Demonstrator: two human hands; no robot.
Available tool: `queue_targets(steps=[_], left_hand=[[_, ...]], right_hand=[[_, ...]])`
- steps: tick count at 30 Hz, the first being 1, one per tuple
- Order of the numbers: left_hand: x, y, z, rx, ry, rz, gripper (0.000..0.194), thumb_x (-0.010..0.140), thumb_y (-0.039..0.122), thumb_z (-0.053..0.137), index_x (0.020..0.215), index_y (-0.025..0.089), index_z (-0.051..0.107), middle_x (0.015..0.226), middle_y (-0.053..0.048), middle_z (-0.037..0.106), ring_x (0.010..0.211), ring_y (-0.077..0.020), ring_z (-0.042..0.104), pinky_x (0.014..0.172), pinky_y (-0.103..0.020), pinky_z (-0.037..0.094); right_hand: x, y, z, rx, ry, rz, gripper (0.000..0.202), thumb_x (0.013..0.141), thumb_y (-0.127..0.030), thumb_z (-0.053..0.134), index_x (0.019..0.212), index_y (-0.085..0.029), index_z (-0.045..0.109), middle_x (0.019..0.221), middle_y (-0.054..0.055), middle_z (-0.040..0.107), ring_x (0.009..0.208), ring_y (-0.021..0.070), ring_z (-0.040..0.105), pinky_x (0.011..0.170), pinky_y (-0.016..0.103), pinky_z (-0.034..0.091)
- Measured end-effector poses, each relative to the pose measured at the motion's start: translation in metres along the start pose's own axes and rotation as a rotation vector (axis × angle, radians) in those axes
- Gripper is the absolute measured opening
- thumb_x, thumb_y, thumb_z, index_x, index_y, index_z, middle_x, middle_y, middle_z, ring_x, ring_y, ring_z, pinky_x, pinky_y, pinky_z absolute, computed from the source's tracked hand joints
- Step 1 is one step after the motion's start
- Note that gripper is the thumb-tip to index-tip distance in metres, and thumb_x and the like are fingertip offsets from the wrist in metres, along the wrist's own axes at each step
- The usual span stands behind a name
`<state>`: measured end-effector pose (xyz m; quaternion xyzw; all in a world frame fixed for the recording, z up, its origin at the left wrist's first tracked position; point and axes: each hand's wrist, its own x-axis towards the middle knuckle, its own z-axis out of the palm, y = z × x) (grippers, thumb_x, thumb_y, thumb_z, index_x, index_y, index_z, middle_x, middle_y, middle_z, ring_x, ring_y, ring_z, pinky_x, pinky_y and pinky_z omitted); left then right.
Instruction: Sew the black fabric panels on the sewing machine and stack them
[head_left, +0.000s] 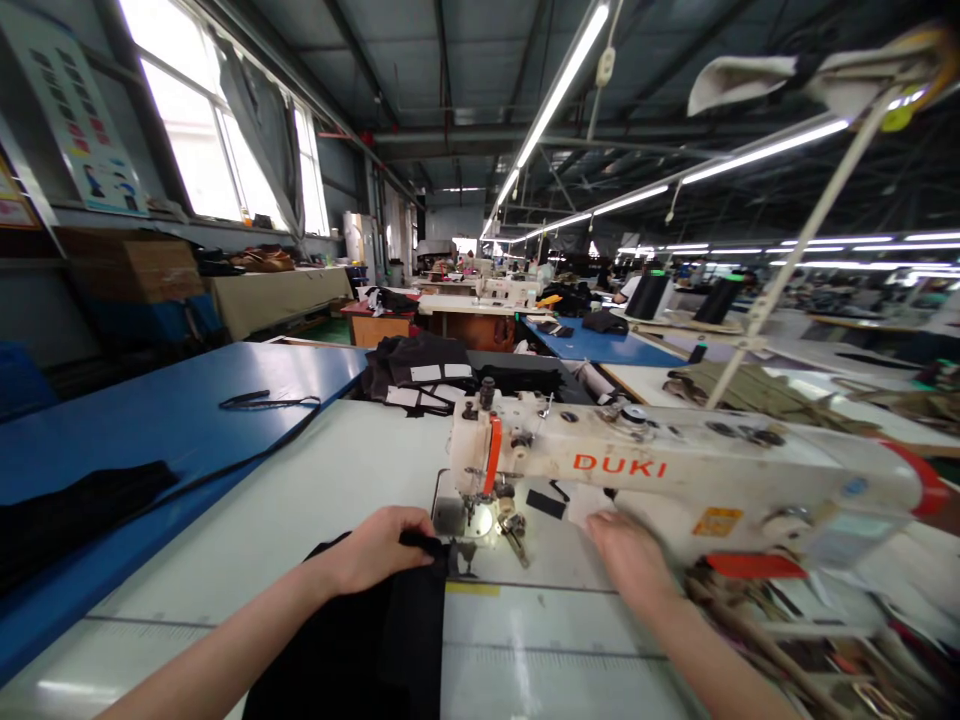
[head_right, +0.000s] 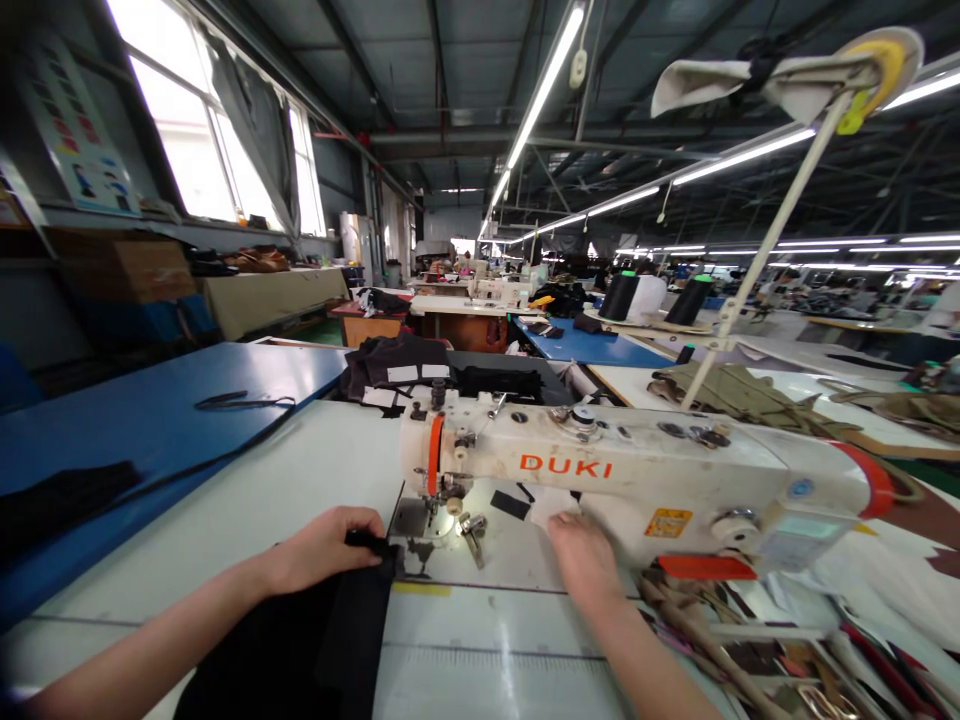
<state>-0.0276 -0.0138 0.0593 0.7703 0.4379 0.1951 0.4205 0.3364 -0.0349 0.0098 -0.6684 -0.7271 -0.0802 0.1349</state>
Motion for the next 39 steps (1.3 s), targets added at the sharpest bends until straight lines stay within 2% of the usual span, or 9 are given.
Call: queue_targets(steps=[6, 12, 15, 18, 22, 27, 33, 36, 39], left_hand=[[-0.001, 0.000, 0.001, -0.022, -0.022, -0.010, 0.016, 0.068, 0.028, 0.064, 0.079, 0.017, 0.063, 0.081, 0.002, 0.065, 0.080, -0.0179, 0.058, 0.074, -0.025, 0.042], [0.001, -0.003, -0.001, -0.068, -0.053, 0.014, 0.014, 0.069, 0.026, 0.063, 0.080, 0.017, 0.063, 0.081, 0.002, 0.066, 0.080, -0.0175, 0.059, 0.075, -0.024, 0.043], [0.001, -0.002, -0.003, -0.079, -0.054, 0.018, 0.013, 0.069, 0.024, 0.062, 0.080, 0.017, 0.064, 0.081, 0.001, 0.066, 0.079, -0.0174, 0.059, 0.074, -0.024, 0.044], [0.001, 0.002, -0.007, -0.118, -0.047, 0.001, 0.014, 0.069, 0.023, 0.062, 0.081, 0.017, 0.064, 0.081, 0.001, 0.066, 0.079, -0.0172, 0.059, 0.074, -0.024, 0.044], [0.001, 0.005, -0.011, -0.189, -0.039, -0.002, 0.017, 0.070, 0.022, 0.062, 0.086, 0.016, 0.064, 0.084, 0.000, 0.067, 0.082, -0.0173, 0.060, 0.076, -0.025, 0.045], [0.000, 0.002, -0.011, -0.159, -0.026, 0.032, 0.018, 0.070, 0.020, 0.062, 0.087, 0.015, 0.065, 0.084, -0.001, 0.067, 0.082, -0.0174, 0.061, 0.077, -0.025, 0.046], [0.006, -0.016, -0.006, -0.061, -0.017, -0.007, 0.019, 0.069, 0.020, 0.062, 0.087, 0.016, 0.065, 0.082, 0.000, 0.068, 0.080, -0.0180, 0.061, 0.074, -0.025, 0.046], [0.011, -0.026, -0.004, -0.015, -0.021, -0.036, 0.020, 0.068, 0.020, 0.062, 0.088, 0.016, 0.066, 0.080, -0.001, 0.068, 0.079, -0.0188, 0.062, 0.073, -0.026, 0.046], [0.013, -0.029, -0.005, -0.023, -0.028, -0.037, 0.022, 0.068, 0.020, 0.062, 0.089, 0.016, 0.066, 0.082, -0.001, 0.069, 0.080, -0.0194, 0.062, 0.075, -0.027, 0.046]], right_hand=[[-0.002, 0.006, -0.004, 0.098, 0.149, 0.057, 0.027, 0.087, -0.025, 0.041, 0.077, -0.019, 0.066, 0.087, 0.009, 0.064, 0.085, 0.0238, 0.054, 0.076, 0.034, 0.040], [0.000, 0.014, -0.001, 0.274, 0.291, 0.240, 0.036, 0.085, -0.041, 0.040, 0.079, -0.017, 0.067, 0.083, 0.010, 0.068, 0.073, 0.0223, 0.061, 0.067, 0.033, 0.046], [-0.010, 0.000, -0.002, 0.373, 0.301, 0.295, 0.038, 0.083, -0.047, 0.042, 0.080, -0.018, 0.067, 0.078, 0.007, 0.069, 0.065, 0.0211, 0.063, 0.061, 0.032, 0.048], [-0.028, -0.036, -0.004, 0.535, 0.257, 0.186, 0.030, 0.082, -0.045, 0.047, 0.081, -0.022, 0.066, 0.084, 0.004, 0.070, 0.074, 0.0210, 0.064, 0.070, 0.032, 0.050], [-0.045, -0.100, -0.003, 0.666, 0.199, -0.132, 0.022, 0.087, -0.031, 0.046, 0.083, -0.023, 0.066, 0.094, 0.005, 0.067, 0.087, 0.0198, 0.063, 0.080, 0.032, 0.050], [-0.030, -0.154, 0.012, 0.664, 0.171, -0.390, 0.024, 0.089, -0.016, 0.042, 0.088, -0.023, 0.065, 0.100, 0.006, 0.064, 0.091, 0.0176, 0.061, 0.079, 0.030, 0.050], [-0.003, -0.161, 0.015, 0.503, 0.006, -0.533, 0.026, 0.087, -0.010, 0.044, 0.088, -0.021, 0.067, 0.100, 0.006, 0.064, 0.099, 0.0189, 0.057, 0.088, 0.035, 0.047], [-0.005, -0.154, 0.010, 0.473, -0.032, -0.541, 0.031, 0.083, -0.005, 0.044, 0.096, -0.022, 0.067, 0.108, 0.006, 0.061, 0.111, 0.0205, 0.050, 0.096, 0.038, 0.042], [-0.015, -0.147, 0.004, 0.473, -0.043, -0.489, 0.042, 0.079, -0.001, 0.040, 0.107, -0.022, 0.063, 0.115, 0.007, 0.057, 0.111, 0.0222, 0.047, 0.096, 0.041, 0.041]])
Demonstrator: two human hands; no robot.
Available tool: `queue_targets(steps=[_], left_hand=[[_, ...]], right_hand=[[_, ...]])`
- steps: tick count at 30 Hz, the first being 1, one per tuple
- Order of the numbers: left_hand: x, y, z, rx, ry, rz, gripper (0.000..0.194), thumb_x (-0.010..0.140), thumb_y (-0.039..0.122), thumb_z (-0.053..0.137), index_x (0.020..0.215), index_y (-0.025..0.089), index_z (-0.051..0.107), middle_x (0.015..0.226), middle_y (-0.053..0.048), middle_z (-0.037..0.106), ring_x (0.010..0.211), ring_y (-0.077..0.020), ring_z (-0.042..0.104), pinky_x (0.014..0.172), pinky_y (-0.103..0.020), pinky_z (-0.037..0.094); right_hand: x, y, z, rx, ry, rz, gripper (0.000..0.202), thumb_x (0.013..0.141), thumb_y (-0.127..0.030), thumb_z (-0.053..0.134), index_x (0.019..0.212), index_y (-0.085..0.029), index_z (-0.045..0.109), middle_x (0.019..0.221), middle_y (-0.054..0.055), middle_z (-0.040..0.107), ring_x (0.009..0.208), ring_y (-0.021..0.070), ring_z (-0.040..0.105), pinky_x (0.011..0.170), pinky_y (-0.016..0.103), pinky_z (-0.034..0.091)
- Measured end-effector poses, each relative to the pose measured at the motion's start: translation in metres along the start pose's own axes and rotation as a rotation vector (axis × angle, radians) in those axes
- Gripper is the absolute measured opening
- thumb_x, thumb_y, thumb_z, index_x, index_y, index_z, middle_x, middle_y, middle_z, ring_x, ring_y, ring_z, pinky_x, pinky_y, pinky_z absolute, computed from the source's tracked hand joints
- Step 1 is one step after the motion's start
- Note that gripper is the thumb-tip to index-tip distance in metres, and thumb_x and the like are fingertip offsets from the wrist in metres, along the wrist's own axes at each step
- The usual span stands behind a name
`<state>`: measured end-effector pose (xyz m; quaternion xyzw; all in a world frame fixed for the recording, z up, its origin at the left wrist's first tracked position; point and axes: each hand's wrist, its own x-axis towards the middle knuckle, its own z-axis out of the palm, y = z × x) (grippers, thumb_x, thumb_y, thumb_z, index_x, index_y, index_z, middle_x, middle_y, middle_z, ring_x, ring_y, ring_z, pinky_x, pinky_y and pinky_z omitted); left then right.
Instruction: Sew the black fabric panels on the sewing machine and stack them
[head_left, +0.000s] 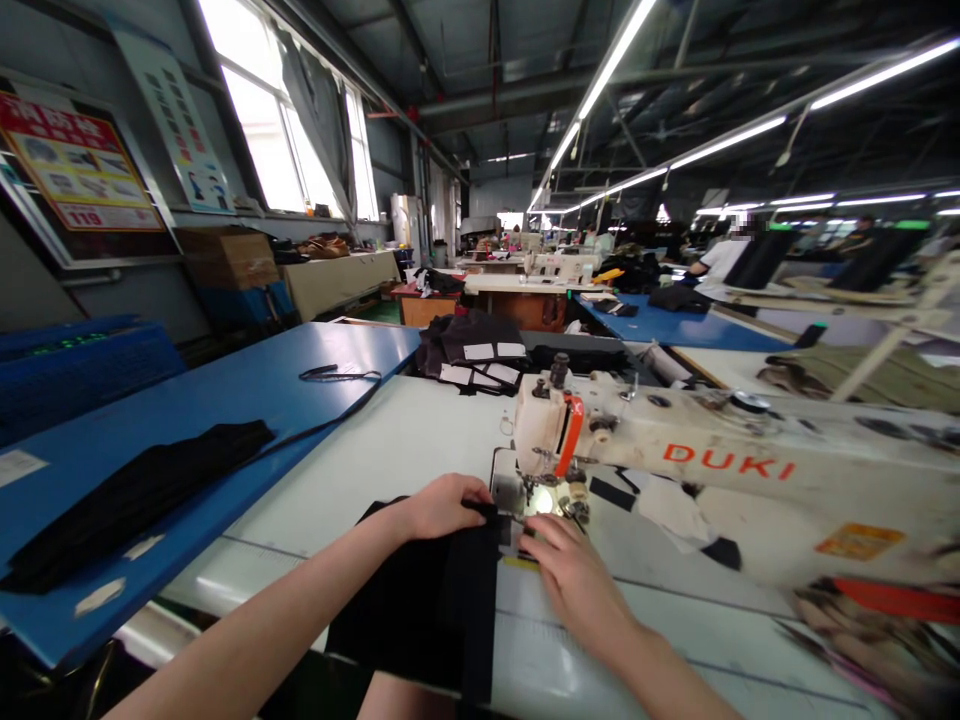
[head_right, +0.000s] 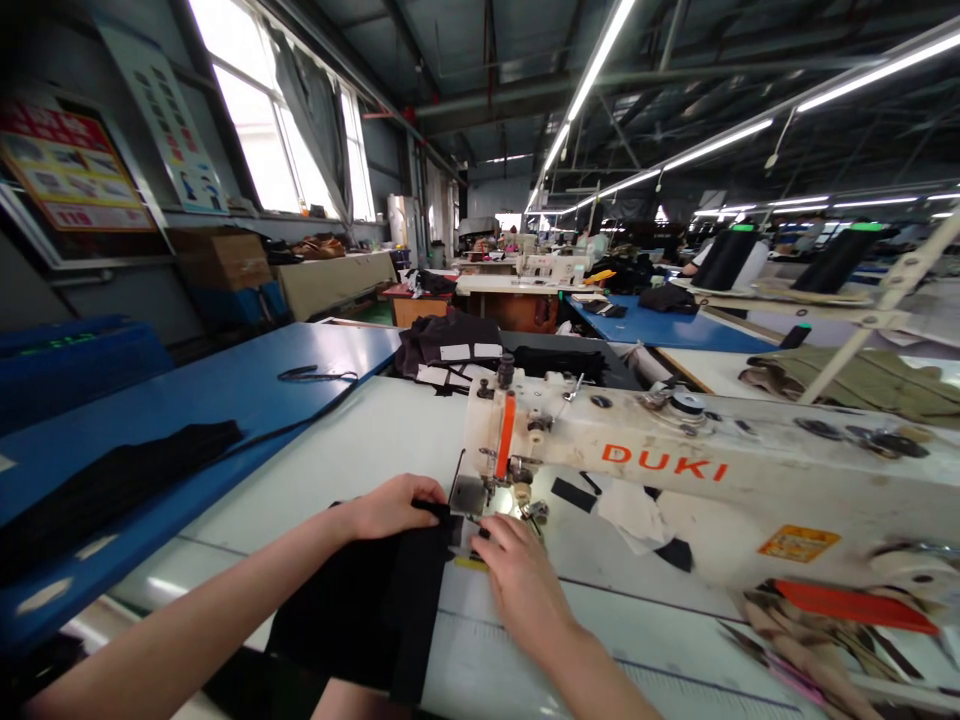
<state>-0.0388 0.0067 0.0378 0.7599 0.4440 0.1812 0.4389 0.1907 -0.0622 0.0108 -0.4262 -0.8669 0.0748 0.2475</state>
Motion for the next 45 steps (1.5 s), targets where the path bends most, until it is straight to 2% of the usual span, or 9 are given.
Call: queue_targets(steps=[3, 8, 11, 16, 27, 33, 38, 45], left_hand=[[0.001, 0.003, -0.002, -0.010, -0.007, 0.011, 0.022, 0.069, 0.020, 0.061, 0.090, 0.016, 0.065, 0.082, -0.002, 0.069, 0.081, -0.0190, 0.062, 0.075, -0.026, 0.047], [0.013, 0.009, 0.001, 0.121, -0.049, 0.060, 0.026, 0.070, 0.018, 0.059, 0.095, 0.016, 0.065, 0.089, -0.003, 0.069, 0.083, -0.0191, 0.062, 0.075, -0.025, 0.046], [0.024, 0.011, 0.005, 0.258, -0.112, 0.087, 0.029, 0.069, 0.016, 0.057, 0.096, 0.018, 0.067, 0.093, -0.002, 0.069, 0.087, -0.0199, 0.062, 0.077, -0.025, 0.045], [0.037, 0.013, 0.005, 0.344, -0.166, 0.074, 0.030, 0.065, 0.014, 0.056, 0.092, 0.018, 0.069, 0.089, -0.002, 0.070, 0.085, -0.0218, 0.061, 0.074, -0.026, 0.045], [0.044, 0.010, 0.003, 0.414, -0.231, 0.049, 0.029, 0.066, 0.017, 0.057, 0.093, 0.020, 0.067, 0.089, 0.001, 0.067, 0.084, -0.0171, 0.061, 0.070, -0.021, 0.043], [0.045, 0.008, 0.004, 0.412, -0.236, 0.054, 0.028, 0.066, 0.017, 0.056, 0.092, 0.020, 0.067, 0.089, 0.002, 0.067, 0.086, -0.0172, 0.061, 0.071, -0.021, 0.044], [0.045, 0.009, 0.007, 0.434, -0.214, 0.059, 0.026, 0.066, 0.017, 0.056, 0.090, 0.020, 0.066, 0.089, 0.001, 0.067, 0.085, -0.0178, 0.061, 0.071, -0.022, 0.045], [0.038, 0.012, 0.010, 0.488, -0.163, 0.068, 0.024, 0.068, 0.016, 0.057, 0.090, 0.021, 0.064, 0.089, 0.001, 0.067, 0.085, -0.0183, 0.061, 0.072, -0.024, 0.046]], right_hand=[[-0.010, -0.005, -0.005, -0.002, -0.040, 0.025, 0.045, 0.080, -0.002, 0.040, 0.116, -0.022, 0.058, 0.107, 0.008, 0.057, 0.100, 0.0217, 0.050, 0.089, 0.040, 0.044], [-0.010, -0.010, -0.009, -0.059, -0.113, 0.001, 0.027, 0.089, -0.015, 0.042, 0.106, -0.021, 0.062, 0.091, 0.007, 0.055, 0.091, 0.0218, 0.050, 0.080, 0.038, 0.045], [-0.007, -0.008, -0.010, -0.067, -0.136, -0.022, 0.029, 0.089, -0.014, 0.042, 0.109, -0.022, 0.062, 0.093, 0.007, 0.054, 0.091, 0.0215, 0.049, 0.080, 0.036, 0.045], [-0.007, -0.003, -0.013, -0.058, -0.163, -0.029, 0.035, 0.089, -0.011, 0.042, 0.117, -0.024, 0.058, 0.095, 0.006, 0.054, 0.093, 0.0210, 0.048, 0.082, 0.036, 0.043], [-0.007, 0.002, -0.008, -0.038, -0.189, -0.016, 0.036, 0.088, -0.012, 0.043, 0.119, -0.025, 0.057, 0.098, 0.007, 0.053, 0.094, 0.0208, 0.047, 0.083, 0.036, 0.043], [-0.009, 0.003, -0.008, -0.015, -0.172, -0.013, 0.034, 0.090, -0.013, 0.041, 0.116, -0.024, 0.058, 0.099, 0.007, 0.054, 0.095, 0.0209, 0.047, 0.084, 0.037, 0.044], [-0.008, 0.005, -0.003, 0.011, -0.081, 0.011, 0.032, 0.091, -0.014, 0.039, 0.117, -0.020, 0.056, 0.100, 0.008, 0.056, 0.095, 0.0205, 0.048, 0.086, 0.037, 0.043], [0.003, -0.001, 0.003, -0.105, -0.122, 0.049, 0.026, 0.092, -0.019, 0.039, 0.109, -0.019, 0.059, 0.092, 0.006, 0.054, 0.091, 0.0214, 0.048, 0.082, 0.038, 0.044]])
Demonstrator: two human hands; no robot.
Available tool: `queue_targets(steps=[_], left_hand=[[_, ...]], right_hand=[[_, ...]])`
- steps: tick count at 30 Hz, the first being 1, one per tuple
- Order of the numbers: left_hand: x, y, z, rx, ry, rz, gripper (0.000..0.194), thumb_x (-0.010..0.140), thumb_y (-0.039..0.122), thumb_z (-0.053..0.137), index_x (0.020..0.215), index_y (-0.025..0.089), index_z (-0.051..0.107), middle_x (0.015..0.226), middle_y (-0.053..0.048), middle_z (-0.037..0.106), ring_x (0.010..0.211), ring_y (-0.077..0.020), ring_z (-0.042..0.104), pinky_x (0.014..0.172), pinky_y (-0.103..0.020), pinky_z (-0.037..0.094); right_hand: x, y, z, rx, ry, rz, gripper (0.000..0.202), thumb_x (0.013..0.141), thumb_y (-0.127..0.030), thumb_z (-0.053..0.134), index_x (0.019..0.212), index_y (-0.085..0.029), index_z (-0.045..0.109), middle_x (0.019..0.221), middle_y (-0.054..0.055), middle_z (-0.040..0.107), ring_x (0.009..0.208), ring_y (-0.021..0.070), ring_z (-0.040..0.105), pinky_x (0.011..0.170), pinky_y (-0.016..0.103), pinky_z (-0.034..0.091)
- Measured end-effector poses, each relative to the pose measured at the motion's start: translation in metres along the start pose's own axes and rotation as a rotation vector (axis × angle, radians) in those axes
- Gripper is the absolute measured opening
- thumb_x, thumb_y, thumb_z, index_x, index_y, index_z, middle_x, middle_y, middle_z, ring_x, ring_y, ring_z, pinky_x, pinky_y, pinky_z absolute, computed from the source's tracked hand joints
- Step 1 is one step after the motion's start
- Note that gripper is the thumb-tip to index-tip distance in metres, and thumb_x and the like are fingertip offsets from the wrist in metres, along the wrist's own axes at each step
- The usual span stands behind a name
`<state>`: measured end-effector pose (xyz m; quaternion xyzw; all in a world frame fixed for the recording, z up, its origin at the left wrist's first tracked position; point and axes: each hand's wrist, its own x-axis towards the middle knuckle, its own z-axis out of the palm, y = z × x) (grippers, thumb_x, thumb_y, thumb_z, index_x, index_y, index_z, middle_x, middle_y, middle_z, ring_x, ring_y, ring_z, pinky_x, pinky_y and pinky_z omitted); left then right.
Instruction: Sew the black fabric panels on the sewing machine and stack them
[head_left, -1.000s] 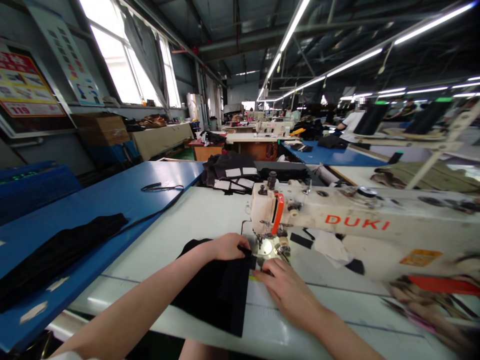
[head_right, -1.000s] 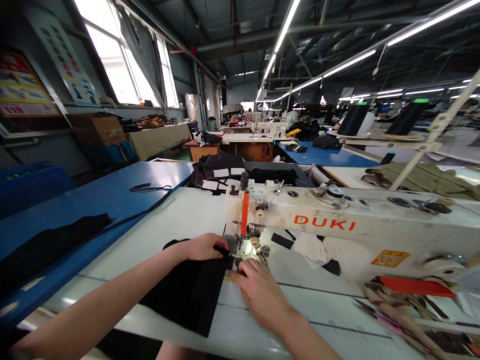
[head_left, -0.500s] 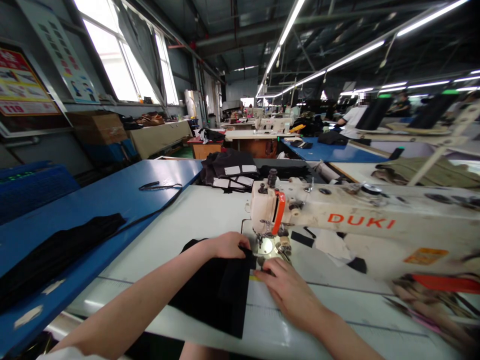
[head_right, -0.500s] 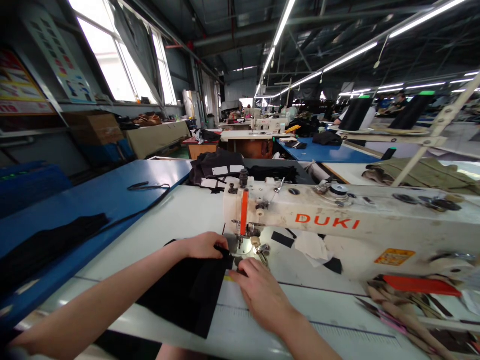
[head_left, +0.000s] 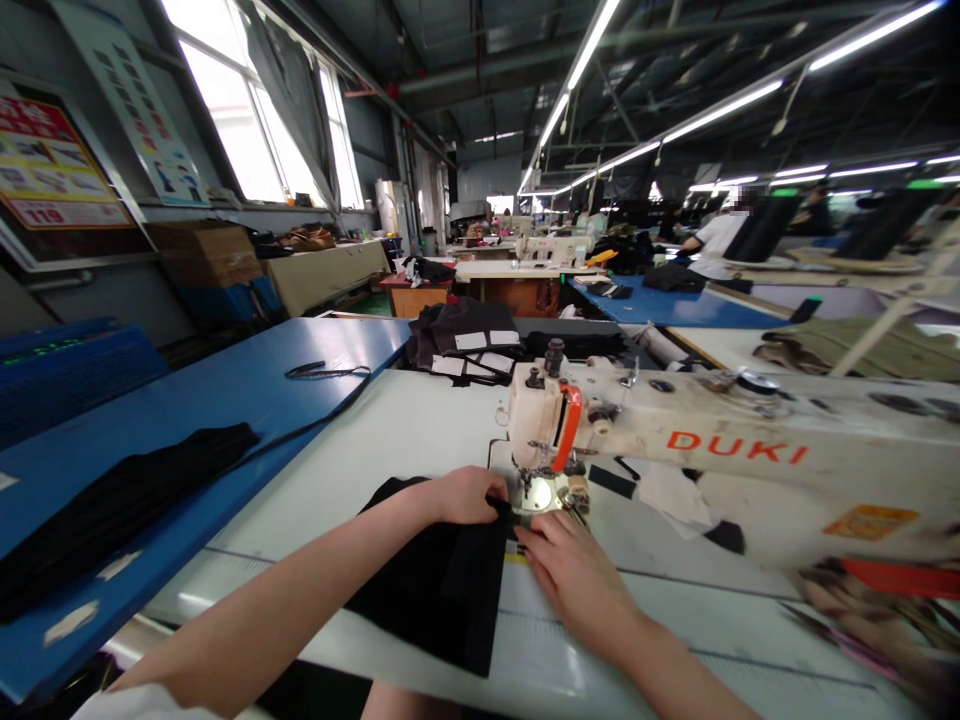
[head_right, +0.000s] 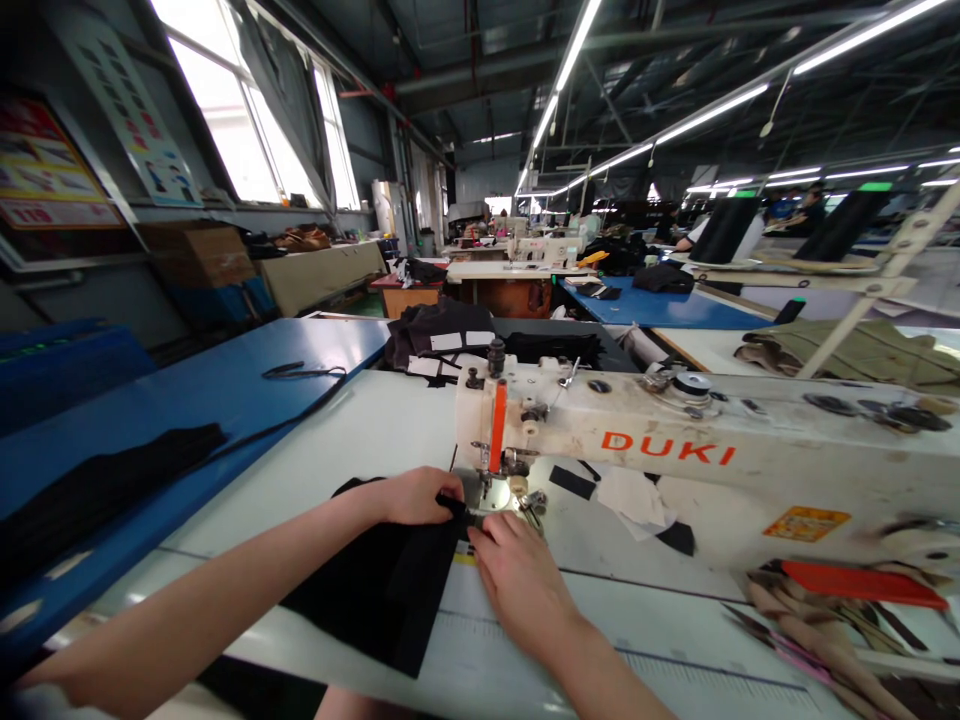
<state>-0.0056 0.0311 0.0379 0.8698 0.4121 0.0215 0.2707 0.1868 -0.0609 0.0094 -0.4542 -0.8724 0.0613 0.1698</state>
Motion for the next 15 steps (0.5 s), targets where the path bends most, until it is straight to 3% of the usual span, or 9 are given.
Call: queue_targets(steps=[3, 6, 10, 15], left_hand=[[-0.010, 0.002, 0.004, 0.091, 0.131, 0.043, 0.027, 0.072, 0.016, 0.059, 0.098, 0.021, 0.061, 0.099, -0.002, 0.064, 0.094, -0.0207, 0.058, 0.081, -0.030, 0.045], [-0.020, 0.003, 0.015, 0.312, 0.305, 0.244, 0.022, 0.081, 0.014, 0.056, 0.102, 0.021, 0.059, 0.108, -0.005, 0.060, 0.102, -0.0207, 0.053, 0.091, -0.035, 0.040], [-0.032, 0.000, 0.034, 0.481, 0.296, 0.480, 0.018, 0.093, 0.017, 0.043, 0.100, 0.018, 0.059, 0.103, -0.006, 0.063, 0.100, -0.0183, 0.055, 0.090, -0.033, 0.042], [-0.053, -0.003, 0.048, 0.312, 0.346, 0.395, 0.032, 0.093, 0.016, 0.039, 0.123, 0.020, 0.051, 0.123, -0.007, 0.057, 0.115, -0.0186, 0.050, 0.098, -0.034, 0.040]], right_hand=[[0.000, 0.001, 0.001, -0.007, 0.007, -0.005, 0.026, 0.092, -0.018, 0.040, 0.110, -0.020, 0.058, 0.093, 0.006, 0.054, 0.092, 0.0213, 0.048, 0.083, 0.038, 0.043], [-0.001, 0.002, 0.002, -0.002, 0.015, -0.011, 0.025, 0.092, -0.018, 0.040, 0.109, -0.020, 0.058, 0.093, 0.006, 0.054, 0.091, 0.0209, 0.048, 0.082, 0.037, 0.043], [-0.001, 0.002, 0.002, 0.001, 0.026, -0.017, 0.022, 0.091, -0.017, 0.040, 0.102, -0.019, 0.060, 0.091, 0.006, 0.053, 0.090, 0.0204, 0.048, 0.081, 0.037, 0.044], [0.001, 0.001, 0.001, 0.008, 0.046, -0.039, 0.020, 0.091, -0.017, 0.041, 0.097, -0.019, 0.060, 0.089, 0.006, 0.053, 0.088, 0.0201, 0.048, 0.079, 0.036, 0.044]])
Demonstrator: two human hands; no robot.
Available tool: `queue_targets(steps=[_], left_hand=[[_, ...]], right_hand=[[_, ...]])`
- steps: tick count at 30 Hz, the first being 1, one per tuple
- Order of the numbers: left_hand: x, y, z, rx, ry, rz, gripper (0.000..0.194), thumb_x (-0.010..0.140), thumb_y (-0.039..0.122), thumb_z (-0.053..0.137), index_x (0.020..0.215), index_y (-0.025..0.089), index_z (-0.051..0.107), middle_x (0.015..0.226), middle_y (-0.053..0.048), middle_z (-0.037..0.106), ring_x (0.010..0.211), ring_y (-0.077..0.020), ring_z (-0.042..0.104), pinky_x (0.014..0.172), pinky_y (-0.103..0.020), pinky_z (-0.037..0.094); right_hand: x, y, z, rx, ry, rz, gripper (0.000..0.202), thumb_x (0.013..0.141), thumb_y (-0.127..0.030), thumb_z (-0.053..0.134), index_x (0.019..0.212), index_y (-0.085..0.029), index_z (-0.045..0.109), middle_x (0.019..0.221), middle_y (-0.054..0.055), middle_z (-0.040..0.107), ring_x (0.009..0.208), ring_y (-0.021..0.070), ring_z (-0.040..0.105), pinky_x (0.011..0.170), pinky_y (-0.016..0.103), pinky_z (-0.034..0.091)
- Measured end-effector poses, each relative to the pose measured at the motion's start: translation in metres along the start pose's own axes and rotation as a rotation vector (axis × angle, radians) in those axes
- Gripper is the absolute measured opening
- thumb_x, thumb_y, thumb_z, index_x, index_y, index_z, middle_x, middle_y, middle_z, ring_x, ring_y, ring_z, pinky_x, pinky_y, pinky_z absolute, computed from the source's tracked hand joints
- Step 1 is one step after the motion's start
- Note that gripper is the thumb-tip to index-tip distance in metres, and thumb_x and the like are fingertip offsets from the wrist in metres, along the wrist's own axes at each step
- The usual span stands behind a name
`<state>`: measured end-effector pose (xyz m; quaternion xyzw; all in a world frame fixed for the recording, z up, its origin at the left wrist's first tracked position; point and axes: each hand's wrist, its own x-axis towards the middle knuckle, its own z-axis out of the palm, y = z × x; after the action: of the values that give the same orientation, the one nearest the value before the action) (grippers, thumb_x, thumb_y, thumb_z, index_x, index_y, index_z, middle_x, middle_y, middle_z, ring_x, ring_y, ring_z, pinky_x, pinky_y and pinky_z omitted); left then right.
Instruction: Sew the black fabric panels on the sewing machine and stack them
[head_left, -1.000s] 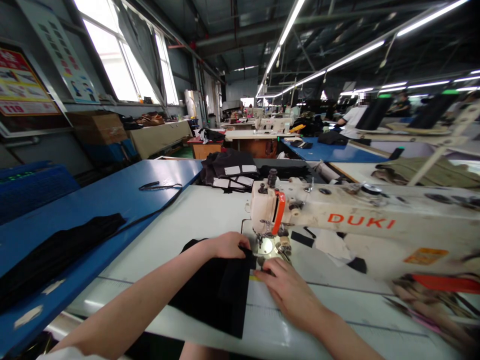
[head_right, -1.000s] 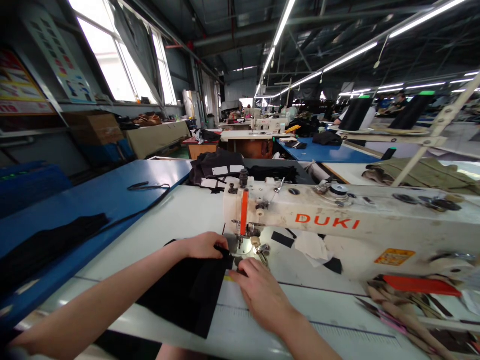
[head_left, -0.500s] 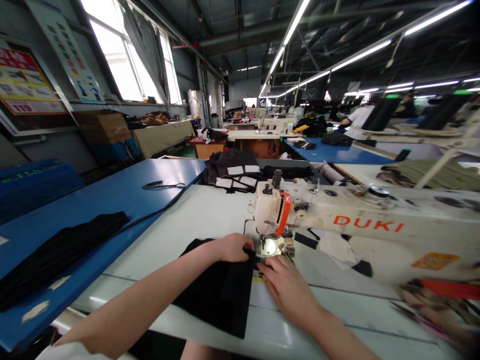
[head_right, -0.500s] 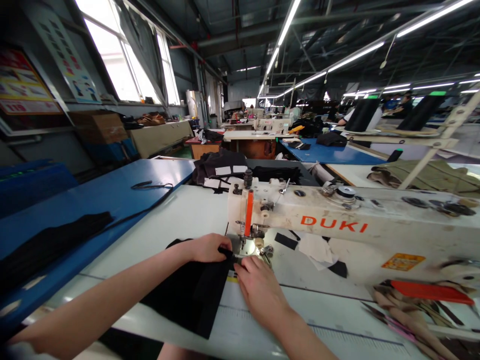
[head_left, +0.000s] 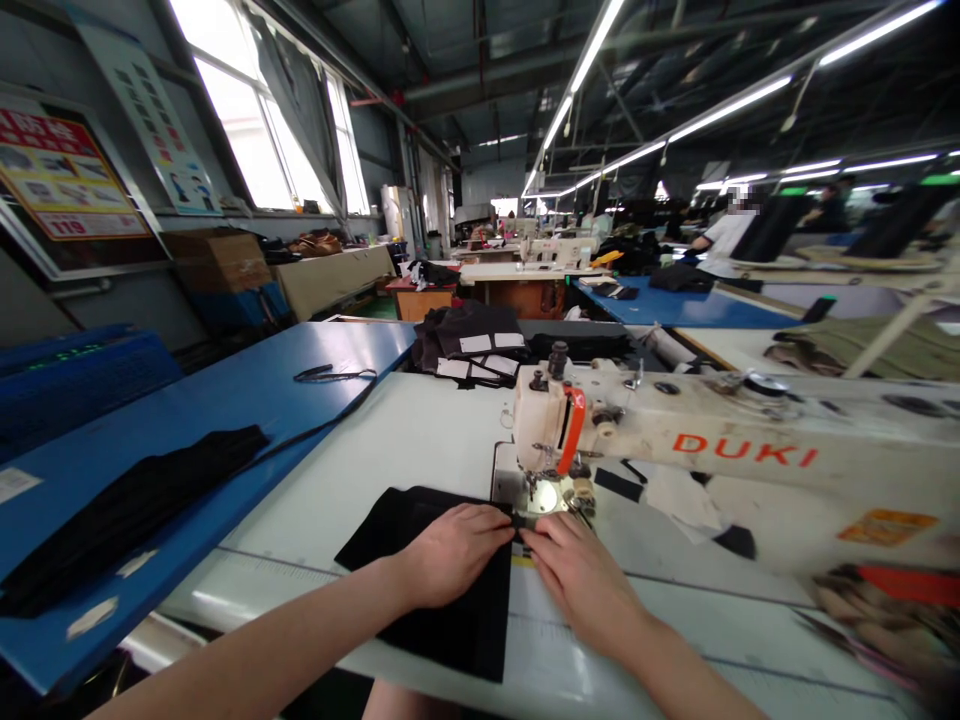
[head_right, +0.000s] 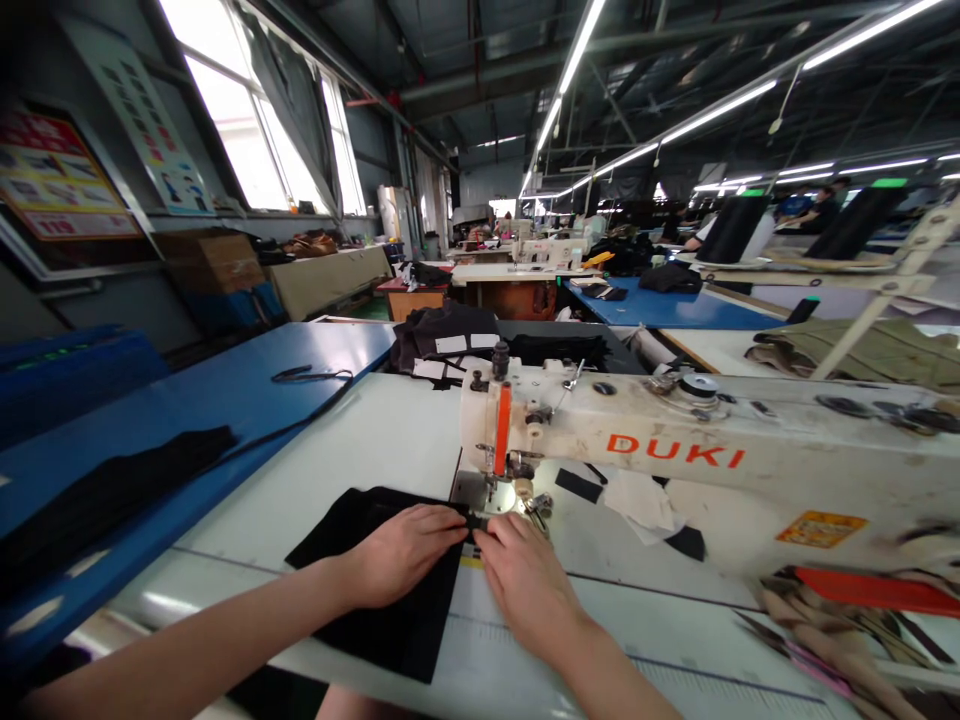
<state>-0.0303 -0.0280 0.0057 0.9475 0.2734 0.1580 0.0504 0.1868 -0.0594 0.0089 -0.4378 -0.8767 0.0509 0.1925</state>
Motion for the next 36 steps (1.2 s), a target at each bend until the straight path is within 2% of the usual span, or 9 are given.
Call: queue_targets(steps=[3, 9, 13, 19, 25, 36], left_hand=[[-0.001, 0.004, 0.000, -0.062, 0.005, -0.056, 0.034, 0.093, 0.017, 0.038, 0.124, 0.021, 0.051, 0.126, -0.005, 0.055, 0.119, -0.0182, 0.048, 0.102, -0.036, 0.038], [0.022, 0.002, 0.008, -0.046, 0.012, -0.111, 0.034, 0.093, 0.019, 0.038, 0.124, 0.021, 0.051, 0.128, -0.005, 0.054, 0.121, -0.0188, 0.046, 0.103, -0.037, 0.037], [0.029, -0.001, 0.011, -0.046, 0.011, -0.122, 0.033, 0.094, 0.020, 0.038, 0.124, 0.021, 0.052, 0.129, -0.004, 0.054, 0.122, -0.0186, 0.046, 0.104, -0.037, 0.037], [0.028, -0.002, 0.011, -0.066, 0.021, -0.130, 0.032, 0.094, 0.020, 0.038, 0.122, 0.021, 0.054, 0.128, -0.004, 0.055, 0.122, -0.0180, 0.047, 0.104, -0.037, 0.037], [0.028, -0.002, 0.008, -0.082, 0.030, -0.111, 0.032, 0.094, 0.019, 0.038, 0.122, 0.020, 0.053, 0.127, -0.005, 0.056, 0.121, -0.0182, 0.047, 0.104, -0.037, 0.038], [0.018, -0.004, 0.001, -0.099, 0.021, -0.073, 0.033, 0.093, 0.017, 0.040, 0.123, 0.021, 0.053, 0.129, -0.005, 0.054, 0.122, -0.0191, 0.046, 0.104, -0.038, 0.039]], right_hand=[[0.002, 0.005, 0.001, 0.012, 0.007, -0.007, 0.022, 0.092, -0.017, 0.040, 0.094, -0.019, 0.061, 0.085, 0.005, 0.053, 0.086, 0.0194, 0.048, 0.078, 0.035, 0.043], [0.010, 0.023, -0.002, -0.030, 0.051, 0.012, 0.020, 0.090, -0.016, 0.044, 0.097, -0.019, 0.063, 0.086, 0.005, 0.055, 0.086, 0.0194, 0.050, 0.079, 0.035, 0.043], [0.013, 0.028, -0.005, -0.057, 0.054, 0.024, 0.021, 0.090, -0.017, 0.043, 0.096, -0.019, 0.063, 0.085, 0.005, 0.056, 0.083, 0.0190, 0.051, 0.077, 0.035, 0.043], [0.004, 0.027, -0.005, -0.018, 0.106, 0.035, 0.022, 0.091, -0.018, 0.042, 0.097, -0.020, 0.063, 0.086, 0.005, 0.057, 0.085, 0.0189, 0.052, 0.078, 0.034, 0.043], [-0.006, 0.017, -0.007, -0.014, 0.010, -0.009, 0.021, 0.092, -0.019, 0.042, 0.100, -0.020, 0.062, 0.086, 0.005, 0.056, 0.086, 0.0192, 0.050, 0.078, 0.035, 0.044], [-0.005, 0.016, -0.007, -0.039, 0.021, 0.009, 0.023, 0.090, -0.016, 0.043, 0.102, -0.021, 0.062, 0.086, 0.005, 0.055, 0.088, 0.0194, 0.049, 0.080, 0.035, 0.044]])
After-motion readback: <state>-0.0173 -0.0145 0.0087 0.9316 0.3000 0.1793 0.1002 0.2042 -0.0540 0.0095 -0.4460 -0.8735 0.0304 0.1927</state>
